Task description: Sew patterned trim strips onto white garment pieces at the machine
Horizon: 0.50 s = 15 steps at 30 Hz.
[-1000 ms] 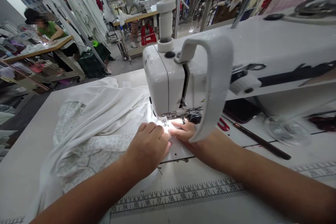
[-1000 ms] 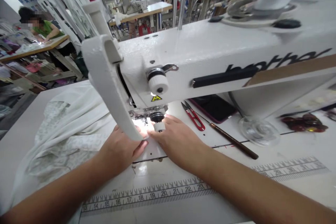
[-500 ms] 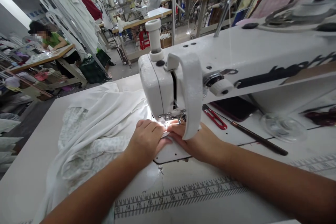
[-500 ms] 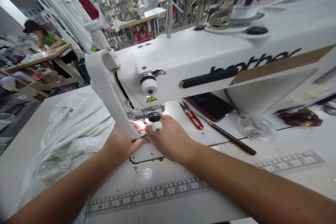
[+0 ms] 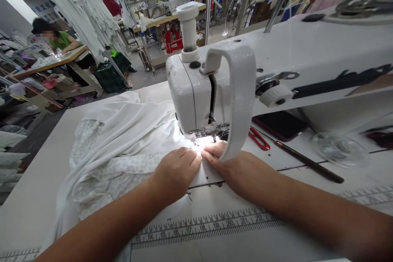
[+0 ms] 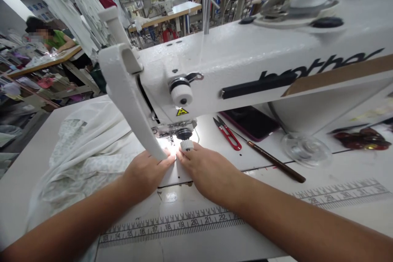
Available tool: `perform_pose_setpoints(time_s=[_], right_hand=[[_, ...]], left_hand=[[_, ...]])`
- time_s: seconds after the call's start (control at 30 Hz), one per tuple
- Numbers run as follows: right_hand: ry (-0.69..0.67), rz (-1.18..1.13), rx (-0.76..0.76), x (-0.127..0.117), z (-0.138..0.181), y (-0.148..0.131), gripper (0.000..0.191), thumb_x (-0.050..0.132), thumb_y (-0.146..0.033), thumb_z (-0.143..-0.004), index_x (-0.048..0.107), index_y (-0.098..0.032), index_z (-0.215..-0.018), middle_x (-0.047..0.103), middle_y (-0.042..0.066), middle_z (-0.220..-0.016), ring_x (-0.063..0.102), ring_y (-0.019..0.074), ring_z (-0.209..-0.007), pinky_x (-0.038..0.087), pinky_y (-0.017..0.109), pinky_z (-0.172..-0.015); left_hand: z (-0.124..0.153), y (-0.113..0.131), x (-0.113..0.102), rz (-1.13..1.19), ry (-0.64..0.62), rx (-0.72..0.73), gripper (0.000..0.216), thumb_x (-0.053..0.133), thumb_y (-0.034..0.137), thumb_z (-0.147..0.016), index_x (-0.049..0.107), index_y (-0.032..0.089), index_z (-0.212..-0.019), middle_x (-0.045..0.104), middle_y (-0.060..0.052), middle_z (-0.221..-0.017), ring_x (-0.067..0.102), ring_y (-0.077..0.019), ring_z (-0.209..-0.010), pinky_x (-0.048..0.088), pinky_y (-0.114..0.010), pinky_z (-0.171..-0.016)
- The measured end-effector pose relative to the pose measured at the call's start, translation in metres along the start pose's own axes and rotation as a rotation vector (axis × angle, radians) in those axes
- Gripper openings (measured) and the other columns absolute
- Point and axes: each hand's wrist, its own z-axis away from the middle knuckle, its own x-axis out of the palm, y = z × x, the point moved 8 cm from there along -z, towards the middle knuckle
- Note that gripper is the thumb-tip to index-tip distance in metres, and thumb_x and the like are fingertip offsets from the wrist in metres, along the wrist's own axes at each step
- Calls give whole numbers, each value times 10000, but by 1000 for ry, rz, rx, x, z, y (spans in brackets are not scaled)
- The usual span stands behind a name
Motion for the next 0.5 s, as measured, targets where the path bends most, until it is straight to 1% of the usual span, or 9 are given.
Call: perform_pose_setpoints(time_s=[0.1, 0.2, 0.3, 0.37, 0.4, 0.47, 0.5], right_hand=[[22, 29, -66, 1, 2, -2, 378, 394, 38, -838, 607, -127, -1104, 675, 111, -1090, 625, 226, -1021, 569, 332, -818], [77, 72, -100, -2, 3, -2, 427, 371, 26, -844, 590, -103, -1187, 665, 138, -1142, 619, 247, -1032, 570, 369, -837], [83, 64, -105, -4, 1, 0, 400, 348, 21, -846, 645, -108, -1080, 687, 144, -1069, 642, 255, -941, 574, 381, -797], [41, 0, -62, -3, -1, 5, 352, 374, -8, -846, 669, -155, -969, 703, 110, -992, 651, 250, -905, 568, 383, -805], [25, -47, -22, -3, -3, 10, 319, 403, -34, -843, 670, -176, -946, 705, 94, -982, 655, 247, -900, 565, 383, -815], [25, -137, 82, -5, -5, 21, 288, 456, -81, -826, 662, -195, -991, 701, 77, -1021, 660, 240, -890, 569, 376, -806], [41, -170, 128, -7, -6, 26, 306, 464, -88, -818, 653, -198, -1032, 697, 74, -1047, 663, 234, -879, 574, 366, -787]], left_hand=[[2, 4, -3, -15, -11, 4, 223, 431, 22, -888, 594, 67, -1033, 657, -87, -845, 578, -190, -743, 520, -315, -612], [4, 5, -4, -19, -16, 8, 222, 446, 26, -886, 593, 63, -1048, 660, -87, -855, 587, -188, -750, 512, -297, -576], [5, 1, 1, -17, -53, 7, 234, 443, 52, -901, 584, 66, -1087, 655, -79, -863, 590, -183, -761, 512, -291, -569], [6, -4, 9, -24, -109, 1, 251, 451, 68, -905, 578, 75, -1121, 648, -67, -863, 589, -185, -769, 525, -303, -587], [6, -6, 12, -24, -129, 1, 258, 455, 72, -906, 577, 76, -1134, 647, -66, -867, 591, -188, -779, 535, -310, -601], [5, -11, 15, -14, -125, 3, 252, 458, 66, -908, 586, 73, -1125, 650, -70, -872, 603, -194, -811, 560, -322, -641], [3, -13, 14, -5, -105, 4, 242, 460, 56, -907, 593, 70, -1109, 657, -75, -881, 612, -195, -832, 572, -323, -665]])
